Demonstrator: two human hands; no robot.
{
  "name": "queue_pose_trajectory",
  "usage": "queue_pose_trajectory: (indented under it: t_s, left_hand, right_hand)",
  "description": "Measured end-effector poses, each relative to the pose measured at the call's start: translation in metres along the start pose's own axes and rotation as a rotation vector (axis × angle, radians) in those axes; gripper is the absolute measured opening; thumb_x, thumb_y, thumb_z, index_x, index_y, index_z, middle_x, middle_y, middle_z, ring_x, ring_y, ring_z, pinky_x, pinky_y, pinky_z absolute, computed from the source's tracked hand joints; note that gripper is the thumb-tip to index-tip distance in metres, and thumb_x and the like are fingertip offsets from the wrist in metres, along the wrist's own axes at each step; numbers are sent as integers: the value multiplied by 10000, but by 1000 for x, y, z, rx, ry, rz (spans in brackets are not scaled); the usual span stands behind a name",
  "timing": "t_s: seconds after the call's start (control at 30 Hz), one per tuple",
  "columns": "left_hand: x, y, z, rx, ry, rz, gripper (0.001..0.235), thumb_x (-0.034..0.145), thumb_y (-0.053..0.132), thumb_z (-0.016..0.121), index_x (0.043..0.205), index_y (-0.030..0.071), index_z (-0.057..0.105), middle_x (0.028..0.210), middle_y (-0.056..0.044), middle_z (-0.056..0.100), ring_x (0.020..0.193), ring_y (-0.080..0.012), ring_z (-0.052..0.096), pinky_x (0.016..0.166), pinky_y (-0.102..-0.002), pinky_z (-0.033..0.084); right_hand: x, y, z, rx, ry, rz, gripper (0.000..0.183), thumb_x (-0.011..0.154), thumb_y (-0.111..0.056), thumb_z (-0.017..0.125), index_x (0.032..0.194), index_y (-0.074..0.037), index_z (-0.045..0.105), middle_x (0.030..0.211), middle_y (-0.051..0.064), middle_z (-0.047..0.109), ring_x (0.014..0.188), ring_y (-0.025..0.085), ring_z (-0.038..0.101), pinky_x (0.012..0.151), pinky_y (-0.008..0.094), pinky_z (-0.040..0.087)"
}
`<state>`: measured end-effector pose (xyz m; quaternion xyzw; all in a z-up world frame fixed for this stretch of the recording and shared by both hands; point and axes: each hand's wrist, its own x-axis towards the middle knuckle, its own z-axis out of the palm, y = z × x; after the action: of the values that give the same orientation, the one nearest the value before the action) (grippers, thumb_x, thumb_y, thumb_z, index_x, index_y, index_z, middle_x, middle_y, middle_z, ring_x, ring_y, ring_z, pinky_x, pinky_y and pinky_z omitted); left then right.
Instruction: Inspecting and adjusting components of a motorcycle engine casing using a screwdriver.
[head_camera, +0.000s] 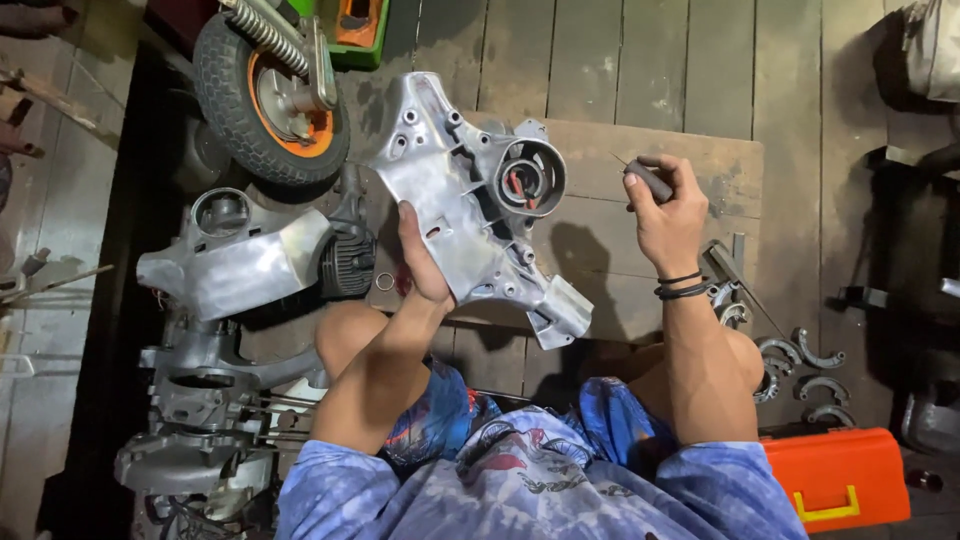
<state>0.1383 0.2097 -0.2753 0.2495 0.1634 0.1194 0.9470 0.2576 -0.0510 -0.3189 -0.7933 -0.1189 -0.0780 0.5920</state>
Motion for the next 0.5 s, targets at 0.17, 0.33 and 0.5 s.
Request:
queue_pose_trajectory:
  t_s: [0.17, 0.33, 0.5]
  left_hand:
    - [2, -12, -12, 49, 29, 6, 707, 900, 749, 534, 1220, 133, 670, 1101, -102, 704, 1001, -231, 669, 1032, -467, 518]
    - [7, -20, -20, 74, 78, -91, 737, 874, 771, 537, 1209, 131, 685, 1099, -124, 730, 994, -245, 705, 988, -450, 559]
    - [9, -26, -24, 85, 68, -82, 787, 899, 760, 533, 1296, 90, 647, 1232, -151, 687, 1135, -286, 663, 1095, -502, 478]
  right_hand:
    - [0, 2, -7, -21, 48, -61, 275, 1028, -61, 774, 1258, 20, 646, 970, 239, 691, 711, 229, 677, 636, 353, 565]
    - [-8, -19, 1, 117, 122, -149, 315, 1052, -144, 716, 1292, 44, 638, 957, 233, 656, 718, 235, 682, 652, 368, 586]
    - [-10, -13, 6, 153, 181, -259, 318, 1010, -87, 776, 1243, 81, 641, 934, 249, 660, 655, 236, 658, 601, 354, 570]
